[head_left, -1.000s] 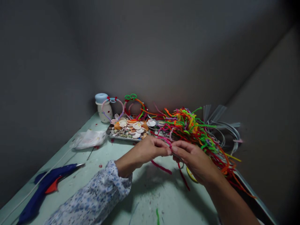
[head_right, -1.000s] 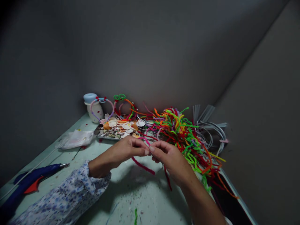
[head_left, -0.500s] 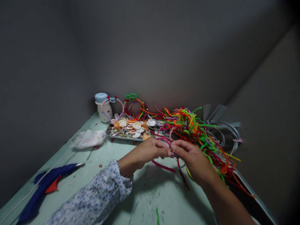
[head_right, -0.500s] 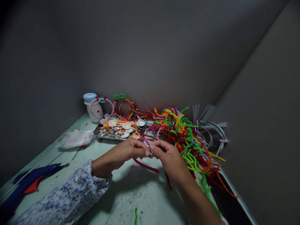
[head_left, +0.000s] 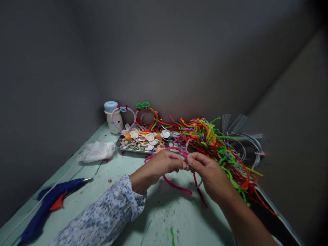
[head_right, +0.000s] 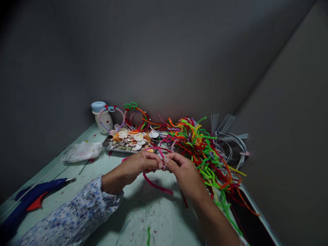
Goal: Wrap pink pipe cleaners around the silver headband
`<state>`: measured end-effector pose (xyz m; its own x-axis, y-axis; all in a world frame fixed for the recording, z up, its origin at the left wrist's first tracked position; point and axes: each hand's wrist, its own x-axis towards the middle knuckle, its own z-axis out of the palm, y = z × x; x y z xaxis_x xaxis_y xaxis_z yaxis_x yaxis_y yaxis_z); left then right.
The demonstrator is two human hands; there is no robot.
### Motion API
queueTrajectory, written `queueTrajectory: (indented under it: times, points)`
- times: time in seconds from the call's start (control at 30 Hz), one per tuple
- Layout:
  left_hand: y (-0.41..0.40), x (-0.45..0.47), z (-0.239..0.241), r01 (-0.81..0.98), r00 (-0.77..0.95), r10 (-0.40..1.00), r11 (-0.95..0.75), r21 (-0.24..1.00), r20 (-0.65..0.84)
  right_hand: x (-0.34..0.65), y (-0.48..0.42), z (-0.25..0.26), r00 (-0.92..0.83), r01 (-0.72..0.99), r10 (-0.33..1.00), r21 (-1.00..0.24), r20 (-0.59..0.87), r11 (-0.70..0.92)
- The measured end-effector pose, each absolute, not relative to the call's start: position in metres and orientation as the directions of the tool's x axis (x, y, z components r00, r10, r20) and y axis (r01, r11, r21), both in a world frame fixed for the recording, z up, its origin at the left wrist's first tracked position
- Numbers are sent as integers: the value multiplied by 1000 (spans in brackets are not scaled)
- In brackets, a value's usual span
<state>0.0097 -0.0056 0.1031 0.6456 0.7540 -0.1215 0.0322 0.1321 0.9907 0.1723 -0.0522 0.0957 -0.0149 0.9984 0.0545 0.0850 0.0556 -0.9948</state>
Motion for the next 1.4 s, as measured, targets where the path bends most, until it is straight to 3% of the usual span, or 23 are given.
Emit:
queueTrajectory:
  times: [0.63,0.83,1.4]
  points:
    - [-4,11,105,9,568,821,59,998,-54,176,-52,96,12,212,997,-975,79,75]
    - [-2,10,105,18,532,847,22,1000,-28,179,-51,99,-60,226,994,-969,93,104]
    - [2,8,105,12,440,898,29,1000,-31,177,-54,105,74,340,997,-941,36,9]
